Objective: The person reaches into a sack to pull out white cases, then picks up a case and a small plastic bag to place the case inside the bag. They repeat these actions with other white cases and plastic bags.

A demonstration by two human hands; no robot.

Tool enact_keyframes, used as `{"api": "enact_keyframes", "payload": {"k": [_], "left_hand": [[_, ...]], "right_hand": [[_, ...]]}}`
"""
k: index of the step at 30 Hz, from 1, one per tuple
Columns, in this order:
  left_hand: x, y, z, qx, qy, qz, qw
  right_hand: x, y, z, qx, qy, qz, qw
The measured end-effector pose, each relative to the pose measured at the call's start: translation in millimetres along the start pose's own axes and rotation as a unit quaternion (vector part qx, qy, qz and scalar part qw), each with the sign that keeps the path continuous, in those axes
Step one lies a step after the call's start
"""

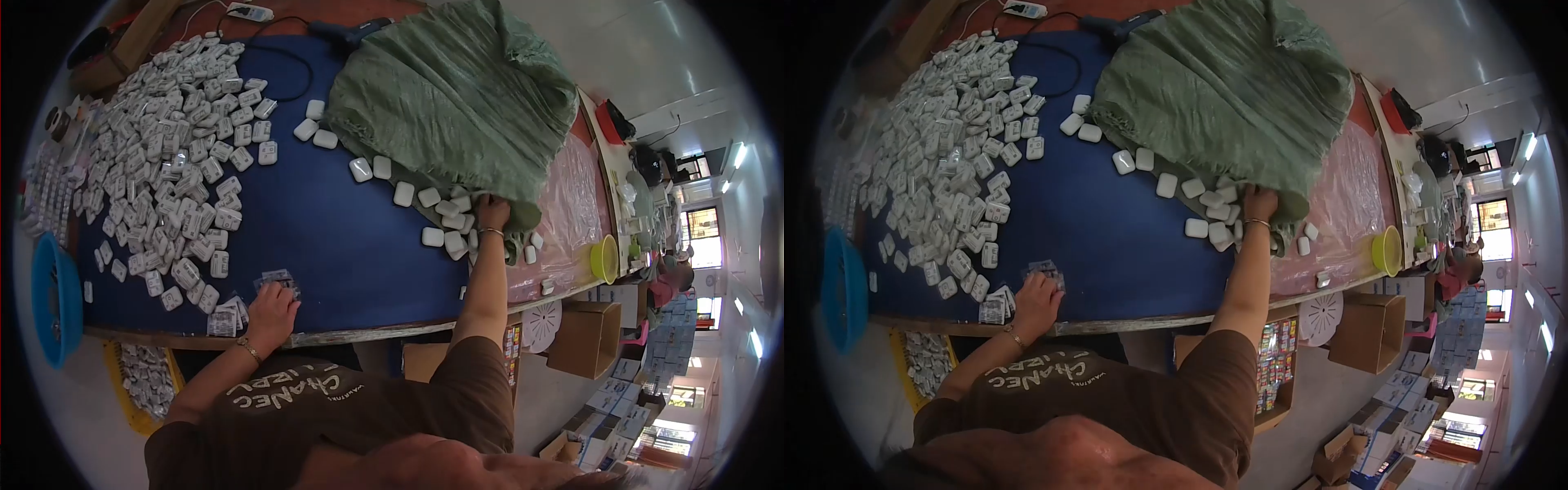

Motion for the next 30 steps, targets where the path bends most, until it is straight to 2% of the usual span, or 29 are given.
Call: {"api": "enact_keyframes", "payload": {"k": [1, 4, 8, 13, 15, 16, 18, 19, 21, 22, 23, 25, 26, 29, 30], "left_hand": [[0, 0, 1, 0.012, -0.002, -0.005, 1.000], [-2, -2, -1, -0.016, 0.007, 0.016, 1.000], [3, 2, 1, 0.007, -0.008, -0.004, 1.000], [0, 0, 0, -0.006, -0.004, -0.005, 1.000], [1, 1, 1, -0.012, -0.001, -0.002, 1.000], [2, 1, 1, -0.018, 0.004, -0.001, 1.000], [3, 2, 2, -0.031, 0.013, -0.007, 0.999], [3, 3, 3, -0.042, 0.024, -0.009, 0.999], [4, 4, 5, -0.038, 0.021, -0.008, 0.999], [5, 5, 4, -0.035, 0.022, -0.007, 0.999], [6, 6, 4, -0.038, 0.020, -0.006, 0.999], [9, 8, 6, -0.056, 0.039, -0.002, 0.998], [12, 10, 6, -0.056, 0.037, -0.004, 0.998], [18, 17, 5, -0.073, 0.043, 0.012, 0.996], [23, 19, 3, -0.070, 0.030, 0.061, 0.995]], "right_hand": [[-33, 31, -16, -0.200, -0.193, 0.070, 0.958], [-43, 49, -11, -0.159, -0.185, 0.057, 0.968], [-47, 48, -2, -0.091, -0.189, 0.047, 0.977], [-20, 48, 25, -0.005, -0.207, 0.029, 0.978], [15, 50, 63, 0.080, -0.239, 0.049, 0.966], [20, 58, 74, 0.080, -0.241, 0.047, 0.966], [31, 69, 96, -0.012, -0.247, -0.153, 0.957], [47, 57, 112, 0.008, -0.223, -0.194, 0.955], [78, 52, 145, -0.003, -0.202, -0.196, 0.960], [98, 45, 165, -0.003, -0.148, -0.191, 0.970], [108, 49, 174, -0.003, -0.150, -0.190, 0.970], [131, 52, 193, 0.046, -0.188, -0.414, 0.890], [141, 49, 204, 0.024, -0.206, -0.458, 0.864], [146, 38, 228, -0.021, -0.212, -0.438, 0.873], [147, 28, 241, -0.006, -0.147, -0.439, 0.886]]}}
Point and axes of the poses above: each hand's wrist, its own z-axis away from the middle knuckle, its own y-axis out of the palm, x = y × z, the point moved 1 cm from there along -z, towards the middle knuckle, and after that the axes turned 1 degree about x, right-handed, at the moved point
